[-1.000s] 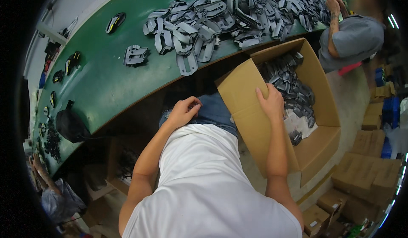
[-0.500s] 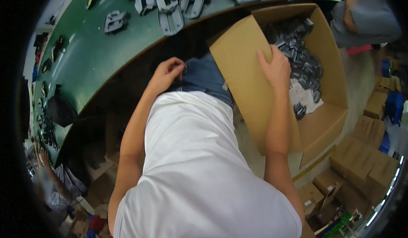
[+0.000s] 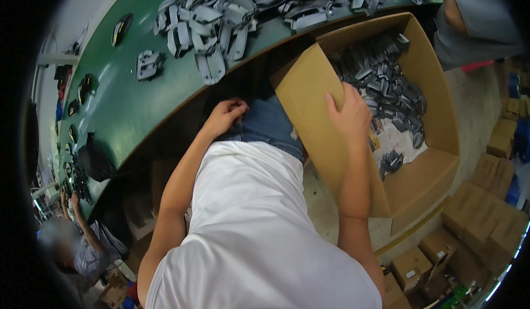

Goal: Manually assemble and sort plastic and electronic components on a factory production line.

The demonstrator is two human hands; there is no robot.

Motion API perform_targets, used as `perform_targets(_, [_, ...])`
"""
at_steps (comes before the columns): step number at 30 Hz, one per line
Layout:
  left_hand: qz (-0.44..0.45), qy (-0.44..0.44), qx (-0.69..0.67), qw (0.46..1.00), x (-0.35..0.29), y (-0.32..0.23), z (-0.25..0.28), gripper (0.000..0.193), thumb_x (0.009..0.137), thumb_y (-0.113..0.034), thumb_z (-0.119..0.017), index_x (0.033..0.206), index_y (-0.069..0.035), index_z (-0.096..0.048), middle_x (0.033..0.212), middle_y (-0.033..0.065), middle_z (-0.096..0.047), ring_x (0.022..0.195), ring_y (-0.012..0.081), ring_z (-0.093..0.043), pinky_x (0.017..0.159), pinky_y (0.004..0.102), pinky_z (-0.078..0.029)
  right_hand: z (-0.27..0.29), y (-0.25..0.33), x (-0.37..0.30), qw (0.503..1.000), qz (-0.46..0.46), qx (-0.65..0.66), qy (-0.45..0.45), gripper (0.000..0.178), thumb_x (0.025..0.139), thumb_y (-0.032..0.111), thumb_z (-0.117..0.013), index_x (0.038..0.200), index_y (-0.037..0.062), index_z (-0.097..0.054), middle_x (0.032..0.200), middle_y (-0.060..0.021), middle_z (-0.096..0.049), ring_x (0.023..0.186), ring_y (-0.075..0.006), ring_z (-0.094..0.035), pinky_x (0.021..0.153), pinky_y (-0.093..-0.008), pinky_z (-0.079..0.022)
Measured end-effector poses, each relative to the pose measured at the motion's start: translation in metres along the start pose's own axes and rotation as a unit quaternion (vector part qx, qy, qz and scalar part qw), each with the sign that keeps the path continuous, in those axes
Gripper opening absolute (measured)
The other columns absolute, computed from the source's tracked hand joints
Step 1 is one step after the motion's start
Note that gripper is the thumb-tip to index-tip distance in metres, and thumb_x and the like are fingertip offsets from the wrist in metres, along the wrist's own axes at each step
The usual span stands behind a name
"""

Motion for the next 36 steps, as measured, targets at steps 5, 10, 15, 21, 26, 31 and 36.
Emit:
perform_targets(5, [0.049,0.009,0.055,0.997,0.008,-0.001,0.001,0.027,0.089,-0.03,-0.054,0.099,-0.006,-0.06,0.066,0.0002,-0.051,0.057,0.0077,-0.046,0.05,0.023,-0.037,0.003,0.003,-0.002,1.0,-0.004,-0.005,-0.005,0.042,0.081,0.033,-0.061,0.109,0.0023,-0.056,0.102,-0.018,-0.061,0.088,-0.0386,-0.06,0.073,-0.0453,-0.048])
perform_targets(10, [0.046,0.002,0.114,0.992,0.014,0.006,-0.001,0.029,0.089,-0.03,-0.055,0.101,-0.004,-0.059,0.07,0.0025,-0.054,0.063,0.0103,-0.048,0.059,0.0257,-0.04,0.007,0.006,0.0,1.0,0.0,0.001,-0.008,0.041,0.081,0.03,-0.062,0.11,0.0008,-0.056,0.1,-0.0209,-0.061,0.09,-0.0394,-0.059,0.075,-0.0438,-0.047])
perform_targets(15, [0.021,0.007,0.099,0.995,0.015,0.008,-0.002,0.027,0.089,-0.028,-0.054,0.099,-0.004,-0.058,0.069,0.0018,-0.053,0.061,0.0097,-0.046,0.057,0.0255,-0.039,0.005,0.005,-0.001,1.0,0.007,0.003,-0.014,0.041,0.081,0.029,-0.061,0.11,0.0007,-0.055,0.099,-0.0206,-0.062,0.088,-0.0396,-0.059,0.074,-0.0439,-0.047])
perform_targets(21, [-0.007,-0.005,0.048,0.999,0.011,0.004,-0.001,0.023,0.089,-0.024,-0.054,0.098,-0.002,-0.058,0.068,0.0006,-0.053,0.058,0.0083,-0.045,0.054,0.0241,-0.037,0.003,0.009,0.003,1.0,0.012,-0.001,-0.018,0.041,0.081,0.032,-0.061,0.108,0.0013,-0.055,0.097,-0.0186,-0.062,0.087,-0.0383,-0.059,0.072,-0.045,-0.047])
perform_targets(26, [-0.029,-0.003,-0.012,1.0,0.007,0.012,-0.001,0.019,0.089,-0.02,-0.054,0.095,-0.001,-0.058,0.064,-0.0018,-0.051,0.055,0.0058,-0.043,0.05,0.0222,-0.035,0.004,0.013,0.002,1.0,0.013,-0.003,-0.026,0.039,0.081,0.031,-0.061,0.107,0.0022,-0.056,0.098,-0.0181,-0.062,0.088,-0.0381,-0.059,0.073,-0.0441,-0.047])
perform_targets(31, [-0.034,-0.009,-0.021,0.999,0.002,0.021,-0.004,0.019,0.089,-0.019,-0.055,0.093,-0.001,-0.058,0.065,-0.0013,-0.052,0.055,0.0061,-0.044,0.05,0.0222,-0.035,0.005,0.009,-0.004,1.0,0.016,0.002,-0.022,0.039,0.08,0.03,-0.062,0.106,0.0015,-0.057,0.098,-0.0187,-0.063,0.088,-0.0382,-0.06,0.074,-0.0432,-0.047])
perform_targets(36, [-0.035,-0.003,-0.013,0.999,0.003,0.027,-0.005,0.02,0.089,-0.022,-0.054,0.092,-0.002,-0.059,0.067,-0.0007,-0.053,0.058,0.0071,-0.046,0.053,0.0236,-0.038,0.001,0.002,-0.005,0.999,0.028,-0.014,-0.01,0.04,0.08,0.03,-0.062,0.109,0.0034,-0.055,0.099,-0.0203,-0.061,0.089,-0.0395,-0.058,0.073,-0.0443,-0.047])
Point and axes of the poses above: each hand's wrist, its own x-axis towards the middle knuckle, its own z-axis out of the back of the hand, y = z × x, the point moved 3 cm from there along x, towards the middle knuckle
